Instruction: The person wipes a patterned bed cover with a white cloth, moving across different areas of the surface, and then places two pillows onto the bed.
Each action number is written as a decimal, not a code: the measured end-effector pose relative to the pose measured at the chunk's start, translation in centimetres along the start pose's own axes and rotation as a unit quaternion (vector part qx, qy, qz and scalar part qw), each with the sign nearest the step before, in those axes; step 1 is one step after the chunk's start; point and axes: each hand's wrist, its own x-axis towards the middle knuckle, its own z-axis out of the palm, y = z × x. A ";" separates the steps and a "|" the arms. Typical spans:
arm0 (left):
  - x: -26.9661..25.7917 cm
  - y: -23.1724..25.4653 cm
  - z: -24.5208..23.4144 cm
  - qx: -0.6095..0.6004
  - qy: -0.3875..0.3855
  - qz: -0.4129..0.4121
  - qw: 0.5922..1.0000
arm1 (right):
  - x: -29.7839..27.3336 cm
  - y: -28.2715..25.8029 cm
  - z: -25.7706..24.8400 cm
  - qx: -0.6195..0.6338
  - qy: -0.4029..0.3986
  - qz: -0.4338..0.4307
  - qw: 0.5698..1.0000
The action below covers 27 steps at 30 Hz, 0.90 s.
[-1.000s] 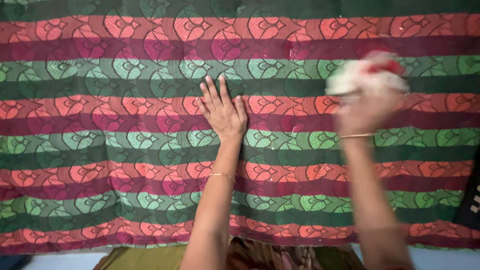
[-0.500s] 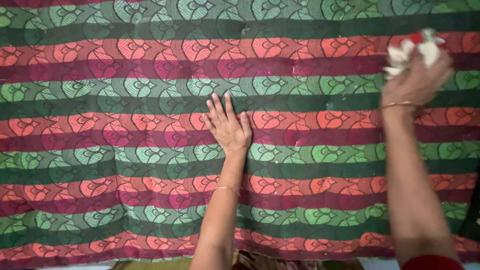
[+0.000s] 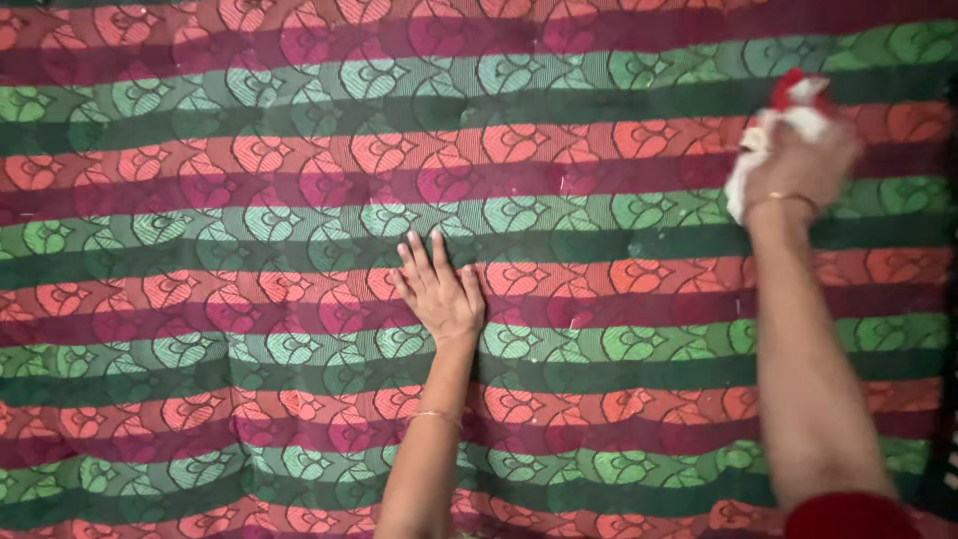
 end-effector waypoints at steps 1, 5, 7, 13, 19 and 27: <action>0.1 0.1 0.0 0.000 0.003 -0.001 1.000 | 0.6 0.9 -0.9 0.006 0.018 0.004 1.000; 0.1 0.4 -0.4 0.006 0.001 0.001 1.000 | -0.3 -8.7 0.8 0.217 -0.138 0.109 0.960; 0.3 1.0 -1.2 -0.005 0.010 0.001 1.000 | -1.3 -15.0 1.1 0.252 -0.330 0.085 0.905; 5.5 5.0 -2.6 -0.093 0.002 -0.015 0.996 | -2.9 -15.3 -0.2 0.234 -0.195 -0.087 0.949; 17.2 12.4 4.3 -0.060 0.040 0.062 0.995 | -3.2 -15.5 0.1 0.221 -0.188 -0.100 0.952; 18.7 11.8 8.0 0.030 0.005 0.029 0.999 | 9.2 -4.5 5.3 0.227 -0.311 -0.217 0.897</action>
